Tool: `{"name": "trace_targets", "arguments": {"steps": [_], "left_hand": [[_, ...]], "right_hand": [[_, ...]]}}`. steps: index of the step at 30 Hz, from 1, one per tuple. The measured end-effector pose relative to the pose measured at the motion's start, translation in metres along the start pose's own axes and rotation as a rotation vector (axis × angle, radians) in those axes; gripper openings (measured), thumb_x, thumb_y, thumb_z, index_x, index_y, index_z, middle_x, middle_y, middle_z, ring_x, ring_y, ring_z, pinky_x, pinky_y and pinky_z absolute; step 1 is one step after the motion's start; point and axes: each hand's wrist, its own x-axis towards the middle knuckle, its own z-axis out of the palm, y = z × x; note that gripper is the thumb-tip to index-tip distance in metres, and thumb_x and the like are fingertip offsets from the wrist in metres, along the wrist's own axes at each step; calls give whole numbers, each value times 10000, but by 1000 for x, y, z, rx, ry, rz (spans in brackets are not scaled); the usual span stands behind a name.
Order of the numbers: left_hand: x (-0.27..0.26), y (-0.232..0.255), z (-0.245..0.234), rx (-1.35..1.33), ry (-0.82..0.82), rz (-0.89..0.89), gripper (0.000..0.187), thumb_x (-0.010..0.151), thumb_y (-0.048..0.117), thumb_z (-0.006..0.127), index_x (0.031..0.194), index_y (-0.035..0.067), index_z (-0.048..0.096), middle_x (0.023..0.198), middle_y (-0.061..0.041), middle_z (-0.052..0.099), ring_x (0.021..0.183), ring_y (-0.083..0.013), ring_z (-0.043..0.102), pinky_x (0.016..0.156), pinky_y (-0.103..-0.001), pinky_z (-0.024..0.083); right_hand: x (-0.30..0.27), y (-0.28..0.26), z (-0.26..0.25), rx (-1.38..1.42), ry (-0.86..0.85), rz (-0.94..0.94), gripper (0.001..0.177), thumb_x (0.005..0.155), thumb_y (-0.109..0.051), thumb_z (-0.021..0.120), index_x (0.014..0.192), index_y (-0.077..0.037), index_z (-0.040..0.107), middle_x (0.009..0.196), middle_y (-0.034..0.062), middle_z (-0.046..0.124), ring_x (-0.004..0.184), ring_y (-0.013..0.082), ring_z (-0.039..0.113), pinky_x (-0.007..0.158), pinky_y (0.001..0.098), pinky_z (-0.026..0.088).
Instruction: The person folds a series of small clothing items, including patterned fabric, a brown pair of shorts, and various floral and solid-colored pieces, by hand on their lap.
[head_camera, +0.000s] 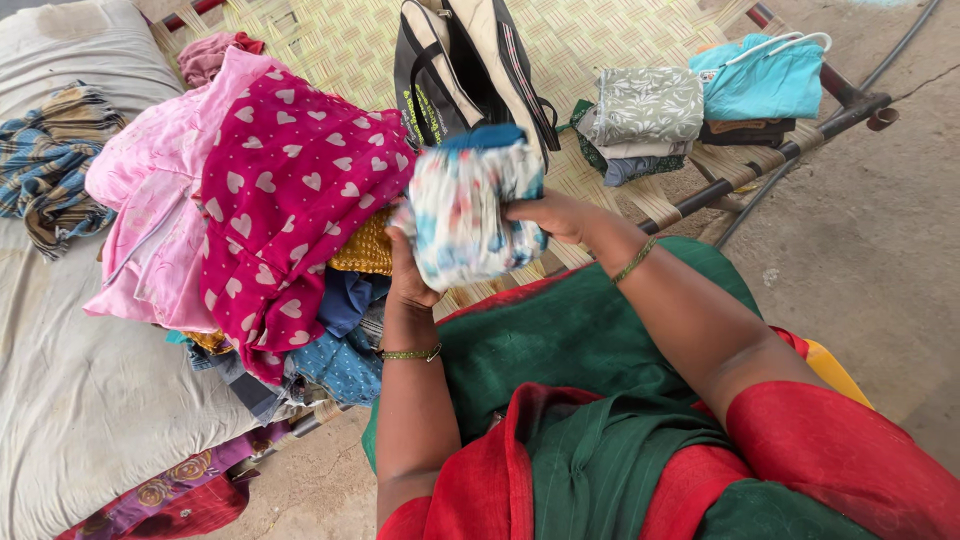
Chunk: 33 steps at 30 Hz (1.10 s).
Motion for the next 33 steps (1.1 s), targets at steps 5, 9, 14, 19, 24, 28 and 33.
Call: {"name": "trace_targets", "arguments": {"steps": [5, 9, 14, 19, 24, 28, 33], "left_hand": [[13, -26, -55, 103, 121, -93, 872, 928, 461, 785, 1571, 4, 414, 1452, -151, 558, 1296, -313, 568, 1104, -502, 466], [11, -24, -30, -9, 38, -8, 684, 936, 320, 700, 1498, 6, 468, 1386, -166, 612, 1251, -332, 607, 1077, -501, 486], [19, -31, 5, -200, 98, -8, 616, 899, 283, 630, 1432, 1, 507, 1353, -175, 632, 1243, -339, 627, 1068, -492, 514], [35, -40, 14, 346, 464, -31, 744, 851, 258, 657, 1510, 79, 361, 1358, -117, 576, 1184, -296, 617, 958, -482, 545], [97, -71, -15, 638, 616, -162, 947, 741, 320, 803, 1518, 137, 293, 1344, -100, 598, 1141, -275, 648, 873, -423, 562], [148, -110, -56, 1155, 644, -137, 828, 683, 232, 961, 1366, 32, 538, 1197, -100, 736, 1102, -223, 718, 962, -367, 556], [183, -184, -70, 879, 388, 35, 628, 713, 67, 891, 1274, 34, 609, 1143, -64, 724, 1042, -201, 680, 918, -374, 538]], "right_hand": [[-11, -17, 24, -661, 268, -146, 518, 890, -197, 749, 1363, -31, 619, 1211, 116, 736, 1133, 234, 683, 1013, 411, 522], [-9, -27, 38, -209, 297, -224, 799, 759, -131, 807, 1447, -148, 402, 1219, 85, 706, 1123, 215, 679, 1005, 411, 526], [-6, -29, 13, 88, 223, 21, 748, 778, -56, 849, 1439, -17, 501, 1239, 144, 705, 1136, 264, 672, 1003, 470, 539], [29, -51, -54, -299, 132, -28, 796, 721, -52, 899, 1435, -36, 549, 1303, 111, 717, 1182, 234, 687, 1060, 408, 542], [47, -3, -112, -351, 314, 225, 760, 639, -95, 862, 1348, -128, 588, 1222, 60, 725, 1111, 200, 690, 933, 408, 555], [59, 32, -145, -921, 345, 261, 707, 642, -132, 870, 1309, -42, 650, 1182, 167, 748, 1082, 300, 716, 940, 407, 560], [51, 24, -156, -1266, 501, 425, 866, 605, -164, 914, 1390, -88, 558, 1272, 215, 683, 1182, 382, 649, 985, 447, 522]]}}
